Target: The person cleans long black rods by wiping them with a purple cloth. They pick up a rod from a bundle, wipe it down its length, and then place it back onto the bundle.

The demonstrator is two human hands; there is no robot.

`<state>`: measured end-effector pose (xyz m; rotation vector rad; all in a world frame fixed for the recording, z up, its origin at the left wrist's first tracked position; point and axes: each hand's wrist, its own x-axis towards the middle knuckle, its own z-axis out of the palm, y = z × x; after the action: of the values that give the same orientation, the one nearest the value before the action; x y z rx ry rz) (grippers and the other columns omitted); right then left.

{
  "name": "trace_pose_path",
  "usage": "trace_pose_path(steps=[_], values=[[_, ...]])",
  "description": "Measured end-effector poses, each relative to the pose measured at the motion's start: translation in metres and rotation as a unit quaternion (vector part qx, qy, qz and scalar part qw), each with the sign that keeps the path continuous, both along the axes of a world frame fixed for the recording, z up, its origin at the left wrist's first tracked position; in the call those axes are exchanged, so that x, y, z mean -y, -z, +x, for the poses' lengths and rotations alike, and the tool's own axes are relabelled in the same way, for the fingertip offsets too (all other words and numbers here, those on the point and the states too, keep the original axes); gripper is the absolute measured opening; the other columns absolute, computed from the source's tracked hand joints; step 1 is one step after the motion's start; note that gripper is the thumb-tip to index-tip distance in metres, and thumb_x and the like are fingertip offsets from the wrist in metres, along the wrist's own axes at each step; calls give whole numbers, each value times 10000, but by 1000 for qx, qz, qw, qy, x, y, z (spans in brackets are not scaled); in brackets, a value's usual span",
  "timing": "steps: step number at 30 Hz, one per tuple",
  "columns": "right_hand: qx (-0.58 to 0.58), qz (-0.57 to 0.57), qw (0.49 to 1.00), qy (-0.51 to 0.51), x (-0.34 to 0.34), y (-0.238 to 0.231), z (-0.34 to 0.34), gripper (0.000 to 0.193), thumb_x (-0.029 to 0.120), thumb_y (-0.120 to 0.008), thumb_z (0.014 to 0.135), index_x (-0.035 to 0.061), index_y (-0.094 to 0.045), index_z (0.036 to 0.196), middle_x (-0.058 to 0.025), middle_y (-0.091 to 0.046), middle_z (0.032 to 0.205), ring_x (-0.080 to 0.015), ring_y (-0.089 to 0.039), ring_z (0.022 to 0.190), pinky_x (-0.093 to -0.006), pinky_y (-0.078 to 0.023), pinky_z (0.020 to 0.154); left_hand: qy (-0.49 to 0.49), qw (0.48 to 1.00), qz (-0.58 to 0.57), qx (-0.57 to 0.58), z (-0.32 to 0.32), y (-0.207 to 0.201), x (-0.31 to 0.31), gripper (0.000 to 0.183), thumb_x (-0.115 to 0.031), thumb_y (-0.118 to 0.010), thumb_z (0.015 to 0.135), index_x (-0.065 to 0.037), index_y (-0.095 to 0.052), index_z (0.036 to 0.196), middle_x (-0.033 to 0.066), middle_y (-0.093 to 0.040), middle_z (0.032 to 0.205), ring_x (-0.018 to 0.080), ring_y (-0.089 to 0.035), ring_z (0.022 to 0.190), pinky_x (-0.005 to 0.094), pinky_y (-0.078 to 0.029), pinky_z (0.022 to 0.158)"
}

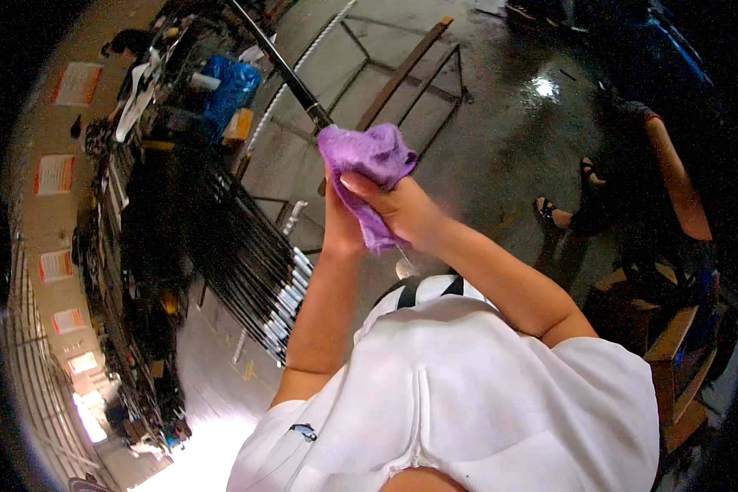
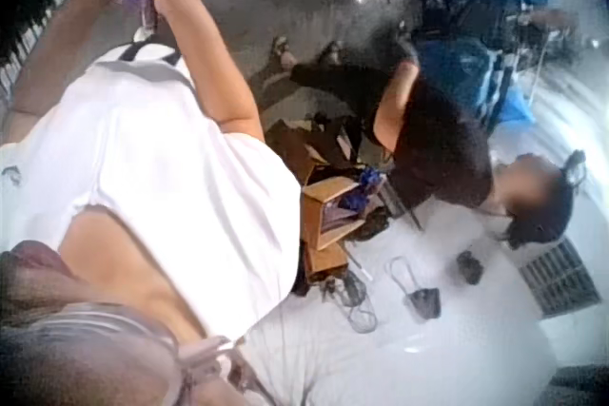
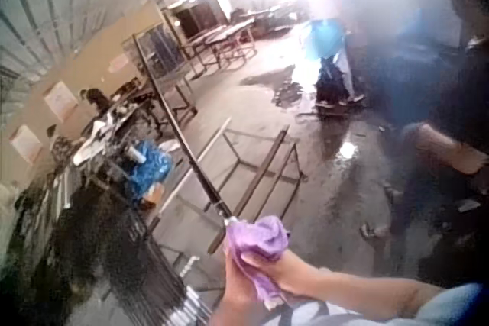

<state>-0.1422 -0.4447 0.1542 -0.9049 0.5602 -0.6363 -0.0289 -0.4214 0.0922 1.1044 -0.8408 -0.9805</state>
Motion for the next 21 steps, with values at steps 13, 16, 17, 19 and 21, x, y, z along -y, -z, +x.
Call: trace_pose_path(steps=[13,16,17,19,21], values=[[88,217,971,-48,35,38,-1,332,183,-603,778,31,-536,1065,-87,-597,991,-185,-594,873,-314,-477,789,-128,951,198,199,61,-101,-17,218,-218,-492,891,-10,-436,919,74,-487,654,109,-480,463,262,-433,417],[55,-32,997,-40,31,-2,55,352,152,-656,745,20,-542,1051,-62,-589,988,-152,-560,886,-284,-455,786,-160,816,176,527,26,-52,-28,355,-143,-586,765,-5,-420,1046,197,-563,763,362,-566,706,447,-451,630],[64,3,988,139,16,-13,83,351,134,-677,736,22,-549,1042,-42,-581,974,-128,-535,894,-272,-437,787,-167,775,165,587,19,-42,-32,388,-123,-585,748,-7,-421,1080,219,-574,805,386,-569,739,463,-447,647],[103,90,985,104,26,6,98,351,121,-665,762,53,-525,1077,-30,-565,1023,-125,-524,924,-279,-433,787,-134,732,389,542,21,-57,-27,387,-142,-585,747,-18,-450,1088,226,-582,845,380,-580,800,456,-461,662],[162,103,964,182,36,18,112,284,141,-641,796,103,-528,1053,5,-560,966,-118,-525,872,-286,-442,735,-101,711,304,627,30,-38,-46,279,-258,-516,832,-36,-473,997,226,-586,803,407,-580,699,460,-470,594]])
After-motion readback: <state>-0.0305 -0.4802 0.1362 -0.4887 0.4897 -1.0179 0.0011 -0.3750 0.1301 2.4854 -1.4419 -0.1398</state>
